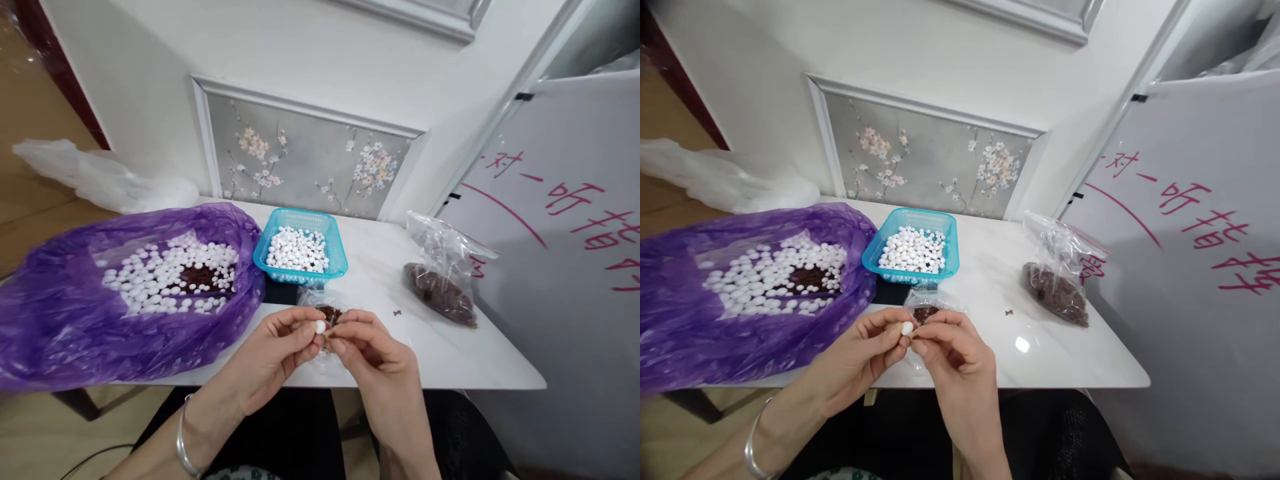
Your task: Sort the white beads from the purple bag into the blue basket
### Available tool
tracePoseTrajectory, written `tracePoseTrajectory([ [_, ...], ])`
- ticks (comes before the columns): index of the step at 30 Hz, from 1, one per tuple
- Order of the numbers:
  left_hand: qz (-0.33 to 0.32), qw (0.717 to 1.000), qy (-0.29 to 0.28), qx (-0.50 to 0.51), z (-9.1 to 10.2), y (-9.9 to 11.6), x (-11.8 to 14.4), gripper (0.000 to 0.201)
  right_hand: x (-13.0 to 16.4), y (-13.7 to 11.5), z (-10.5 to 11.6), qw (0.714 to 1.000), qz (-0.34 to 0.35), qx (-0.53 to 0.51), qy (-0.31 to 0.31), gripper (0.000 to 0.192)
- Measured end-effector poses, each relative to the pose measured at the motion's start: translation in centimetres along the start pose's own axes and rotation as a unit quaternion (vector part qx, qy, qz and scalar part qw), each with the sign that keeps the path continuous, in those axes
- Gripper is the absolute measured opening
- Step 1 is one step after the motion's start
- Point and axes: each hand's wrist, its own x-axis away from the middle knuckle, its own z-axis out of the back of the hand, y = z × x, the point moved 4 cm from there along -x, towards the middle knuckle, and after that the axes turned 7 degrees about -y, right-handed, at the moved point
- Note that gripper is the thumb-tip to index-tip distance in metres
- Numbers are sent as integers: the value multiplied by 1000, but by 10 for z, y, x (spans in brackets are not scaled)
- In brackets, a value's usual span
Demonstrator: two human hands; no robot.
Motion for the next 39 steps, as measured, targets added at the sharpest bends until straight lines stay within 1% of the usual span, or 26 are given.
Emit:
tracePoseTrajectory([
  [3, -2, 1000, -6, -15, -1, -1, 1, 17, 1, -1, 0, 1000, 14, -9, 8, 11],
  [6, -3, 999, -11, -35, -3, -2, 2, 15, 1, -1, -1, 1000, 11, -5, 1, 12],
  [8, -3, 999, -10, -46, -3, -2, 3, 16, 2, -2, -2, 1000, 7, 2, -2, 11],
  [14, -9, 998, -5, -61, -3, -1, 6, 15, 4, -7, -5, 999, 24, 44, 3, 8],
  [23, -29, 996, -26, -79, -2, -2, 7, 10, 5, -11, -6, 997, 29, 68, 5, 11],
  [30, -35, 997, -15, -75, -2, -3, 9, 12, 8, -16, -10, 994, 49, 101, 0, 16],
  [39, -57, 990, 11, -127, -5, 2, 9, 15, 9, -18, -11, 991, 52, 127, 1, 17],
])
